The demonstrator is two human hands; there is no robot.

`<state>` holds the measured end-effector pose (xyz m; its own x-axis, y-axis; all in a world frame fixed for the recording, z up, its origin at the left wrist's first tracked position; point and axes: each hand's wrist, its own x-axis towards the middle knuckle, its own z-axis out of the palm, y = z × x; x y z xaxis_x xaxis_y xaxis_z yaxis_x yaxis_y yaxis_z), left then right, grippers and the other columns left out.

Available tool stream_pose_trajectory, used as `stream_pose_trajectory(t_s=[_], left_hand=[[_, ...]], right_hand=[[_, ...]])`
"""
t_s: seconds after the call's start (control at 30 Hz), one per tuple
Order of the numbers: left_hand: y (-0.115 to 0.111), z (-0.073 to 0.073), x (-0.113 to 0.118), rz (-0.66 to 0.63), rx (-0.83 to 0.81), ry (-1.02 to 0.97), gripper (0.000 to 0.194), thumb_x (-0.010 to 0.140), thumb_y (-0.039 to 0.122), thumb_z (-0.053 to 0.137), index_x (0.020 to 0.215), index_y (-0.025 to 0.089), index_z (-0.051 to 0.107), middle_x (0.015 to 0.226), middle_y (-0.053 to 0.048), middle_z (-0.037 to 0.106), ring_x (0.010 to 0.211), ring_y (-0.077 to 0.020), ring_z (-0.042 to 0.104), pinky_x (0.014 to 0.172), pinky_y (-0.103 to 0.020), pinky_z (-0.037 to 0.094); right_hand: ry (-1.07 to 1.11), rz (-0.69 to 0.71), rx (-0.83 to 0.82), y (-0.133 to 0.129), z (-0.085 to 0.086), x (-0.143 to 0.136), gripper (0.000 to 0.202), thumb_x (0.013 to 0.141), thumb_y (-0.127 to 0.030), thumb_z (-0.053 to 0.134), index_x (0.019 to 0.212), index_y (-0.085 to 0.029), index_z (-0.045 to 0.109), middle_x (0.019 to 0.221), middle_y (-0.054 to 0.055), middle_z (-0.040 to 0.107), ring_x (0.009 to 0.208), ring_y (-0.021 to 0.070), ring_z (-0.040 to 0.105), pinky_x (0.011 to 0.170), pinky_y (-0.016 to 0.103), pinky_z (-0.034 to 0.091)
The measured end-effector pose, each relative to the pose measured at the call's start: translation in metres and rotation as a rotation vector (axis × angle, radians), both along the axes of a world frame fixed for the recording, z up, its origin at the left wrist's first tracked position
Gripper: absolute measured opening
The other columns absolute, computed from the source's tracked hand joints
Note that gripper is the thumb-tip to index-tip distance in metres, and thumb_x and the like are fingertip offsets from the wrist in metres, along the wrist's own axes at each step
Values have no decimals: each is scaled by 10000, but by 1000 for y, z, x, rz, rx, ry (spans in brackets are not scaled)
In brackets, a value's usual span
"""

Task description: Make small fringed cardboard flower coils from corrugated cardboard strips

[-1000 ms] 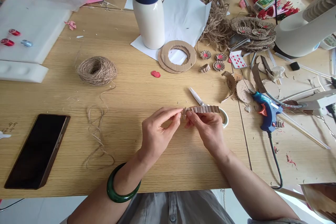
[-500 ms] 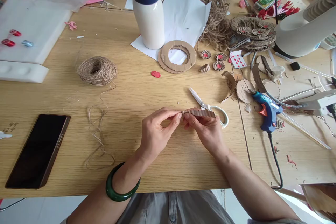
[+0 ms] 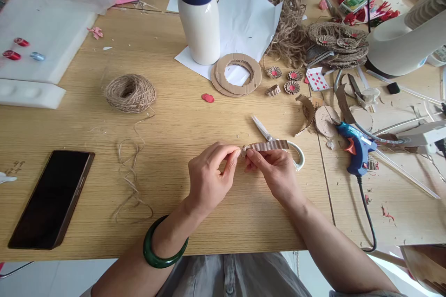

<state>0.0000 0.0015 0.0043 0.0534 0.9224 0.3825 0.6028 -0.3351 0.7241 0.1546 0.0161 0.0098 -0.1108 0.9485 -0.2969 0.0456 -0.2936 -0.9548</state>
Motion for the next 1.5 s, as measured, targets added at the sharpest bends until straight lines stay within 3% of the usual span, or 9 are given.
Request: stream_pose_trajectory(t_s=[0.23,0.33,0.43,0.63,0.83,1.0,1.1,1.27,1.5], left_hand=[[0,0,1,14,-20,-78,80,912,144,593,874,174,657,790,-21,696,735,-129,632,709,-240,494],[1,2,1,7,-53,-158,177,943,142,543,1050,189,676,1029,-64,727,960,-160,660,849,-275,514],[2,2,0,-86,-110,-211,267,953,155,529,1177,213,662,1180,-74,709,1107,-186,634,969,-326,492],[1,1,0,-98,-288,-370,112,917,219,614,971,186,707,967,-50,738,928,-170,682,863,-275,533],[-1,2,1,-97,-487,-579,126,883,305,675,912,185,701,918,-33,732,856,-153,697,801,-235,552],[0,1,1,-46,-564,-678,141,858,325,706,878,186,696,846,-10,723,752,-119,679,676,-192,544],[1,0,0,-10,-565,-701,130,851,320,717,880,194,703,834,-2,727,765,-114,685,675,-179,540],[1,-2,1,-35,-472,-634,85,867,283,699,890,202,710,881,-4,734,818,-119,698,762,-194,553],[1,0,2,-87,-240,-379,66,891,173,643,914,192,703,888,-22,713,844,-134,669,773,-234,542]], right_hand=[[35,-11,-5,0,-1,-1,354,785,-479,742,623,-168,693,574,21,666,519,130,600,514,246,481],[82,-37,5,1,0,-1,308,794,-439,740,652,-172,679,609,2,651,521,118,607,520,240,503],[126,-54,16,1,1,0,271,787,-412,750,678,-179,663,622,-16,634,521,113,613,521,238,519],[107,-58,30,2,-1,4,275,784,-424,754,710,-175,663,621,-20,629,509,108,608,504,237,502],[19,-57,15,3,-1,3,332,762,-472,775,718,-164,660,613,-3,644,529,120,609,502,240,458],[-55,-81,80,3,1,6,339,807,-472,739,698,-170,629,523,-46,528,453,83,484,440,226,375],[-56,-81,160,1,2,6,271,830,-402,732,720,-178,627,576,-43,542,472,72,460,444,221,371],[-52,-3,261,-3,0,3,92,869,-278,688,877,-186,681,809,7,654,641,105,573,572,247,494],[-61,-1,229,-4,0,2,130,856,-301,710,856,-183,656,775,-3,631,638,105,556,577,247,501]])
